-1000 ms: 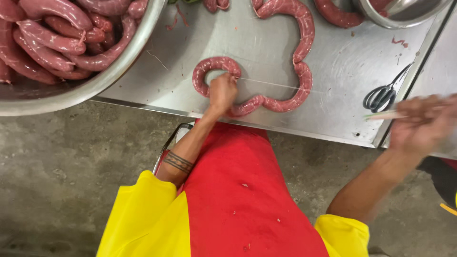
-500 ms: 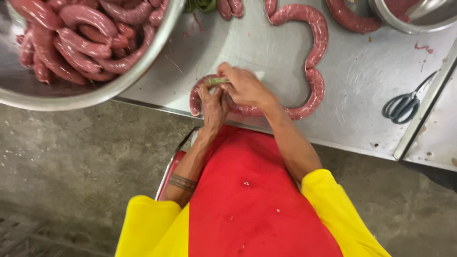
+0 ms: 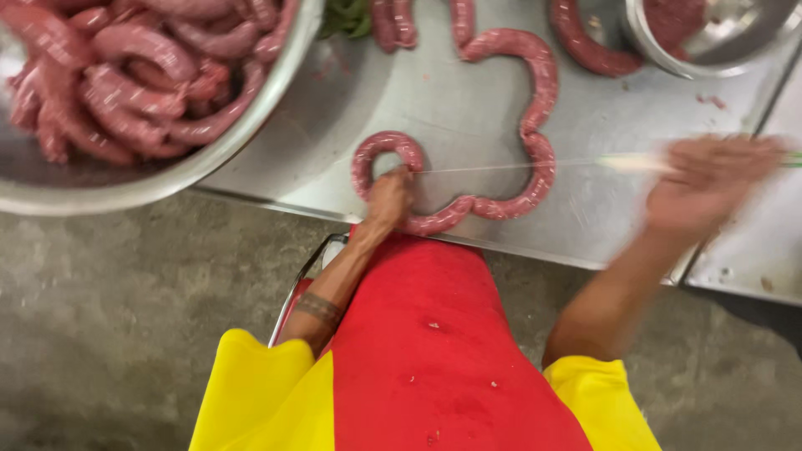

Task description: The person ties links into a long coil of raw sausage on a metal table, using a length of string and scissors to separate and secure the sections.

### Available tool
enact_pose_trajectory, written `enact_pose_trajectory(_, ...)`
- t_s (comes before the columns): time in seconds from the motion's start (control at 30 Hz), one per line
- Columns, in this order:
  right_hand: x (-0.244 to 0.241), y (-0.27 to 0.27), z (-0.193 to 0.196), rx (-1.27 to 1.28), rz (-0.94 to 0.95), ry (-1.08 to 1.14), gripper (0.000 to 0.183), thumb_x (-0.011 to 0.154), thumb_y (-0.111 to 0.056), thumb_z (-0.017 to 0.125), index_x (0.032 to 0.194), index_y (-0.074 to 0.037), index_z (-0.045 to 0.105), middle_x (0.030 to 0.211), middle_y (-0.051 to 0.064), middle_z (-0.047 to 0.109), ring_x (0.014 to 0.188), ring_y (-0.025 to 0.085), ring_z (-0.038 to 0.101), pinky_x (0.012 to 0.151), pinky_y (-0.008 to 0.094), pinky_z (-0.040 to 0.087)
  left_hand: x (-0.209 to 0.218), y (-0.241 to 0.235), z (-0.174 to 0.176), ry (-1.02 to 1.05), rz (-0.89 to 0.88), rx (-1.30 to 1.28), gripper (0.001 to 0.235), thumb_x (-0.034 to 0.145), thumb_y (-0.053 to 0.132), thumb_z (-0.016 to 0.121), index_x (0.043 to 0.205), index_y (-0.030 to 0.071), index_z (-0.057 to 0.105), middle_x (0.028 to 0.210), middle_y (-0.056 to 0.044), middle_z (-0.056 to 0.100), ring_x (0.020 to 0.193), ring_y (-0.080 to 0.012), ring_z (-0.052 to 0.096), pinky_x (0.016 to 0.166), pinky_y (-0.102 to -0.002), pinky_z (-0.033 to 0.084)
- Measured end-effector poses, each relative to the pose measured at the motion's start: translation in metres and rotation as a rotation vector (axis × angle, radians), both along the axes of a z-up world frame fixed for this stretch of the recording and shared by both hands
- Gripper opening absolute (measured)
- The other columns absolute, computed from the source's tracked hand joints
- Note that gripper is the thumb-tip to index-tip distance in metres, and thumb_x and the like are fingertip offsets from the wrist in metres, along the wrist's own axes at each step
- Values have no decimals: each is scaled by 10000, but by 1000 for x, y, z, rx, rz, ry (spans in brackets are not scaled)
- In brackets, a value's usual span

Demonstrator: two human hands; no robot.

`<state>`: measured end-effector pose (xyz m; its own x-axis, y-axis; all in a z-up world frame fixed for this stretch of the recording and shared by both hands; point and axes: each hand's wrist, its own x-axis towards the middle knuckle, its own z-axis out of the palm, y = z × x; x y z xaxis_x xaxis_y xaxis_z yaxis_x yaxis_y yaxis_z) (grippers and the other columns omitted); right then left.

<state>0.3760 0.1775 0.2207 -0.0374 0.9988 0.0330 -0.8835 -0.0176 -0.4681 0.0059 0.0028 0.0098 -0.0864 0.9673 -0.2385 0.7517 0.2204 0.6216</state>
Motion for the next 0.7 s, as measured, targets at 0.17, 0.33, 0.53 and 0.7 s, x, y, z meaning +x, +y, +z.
enact_pose_trajectory(0.17,40,-38,-39,89,19,-1280,282,1224,-308,481,1074,-84,564,821,15,581,633,121,538,582,295,475,-17,-2,-3,-488,380,-188,176,945,31,487,1034,35,639,815,-120,683,684,-290,682,584,-464,571)
enact_pose_trajectory(0.33,-34,-98,-166,11,-84,-1924,657,903,-378,821,1314,34,516,1040,243,675,961,404,682,812,484,533,-9,-38,-26,-1390,808,-356,298,1089,207,427,1283,1,522,1071,-93,722,1006,-226,704,941,-372,602)
enact_pose_trajectory(0.53,-45,-63,-186,-381,-129,-2059,428,760,-237,881,1014,16,647,859,197,703,782,383,673,752,485,528,13,-17,48,203,-245,-539,454,991,397,567,1192,-7,615,1099,-199,676,1040,-359,667,890,-484,534)
enact_pose_trajectory(0.7,-44,-50,-141,-35,-248,-1681,409,728,-159,822,1067,8,664,851,93,702,715,179,684,658,350,565,100,77,49,-197,-160,290,325,1024,312,625,1070,-4,683,1029,-218,715,981,-406,674,883,-487,540)
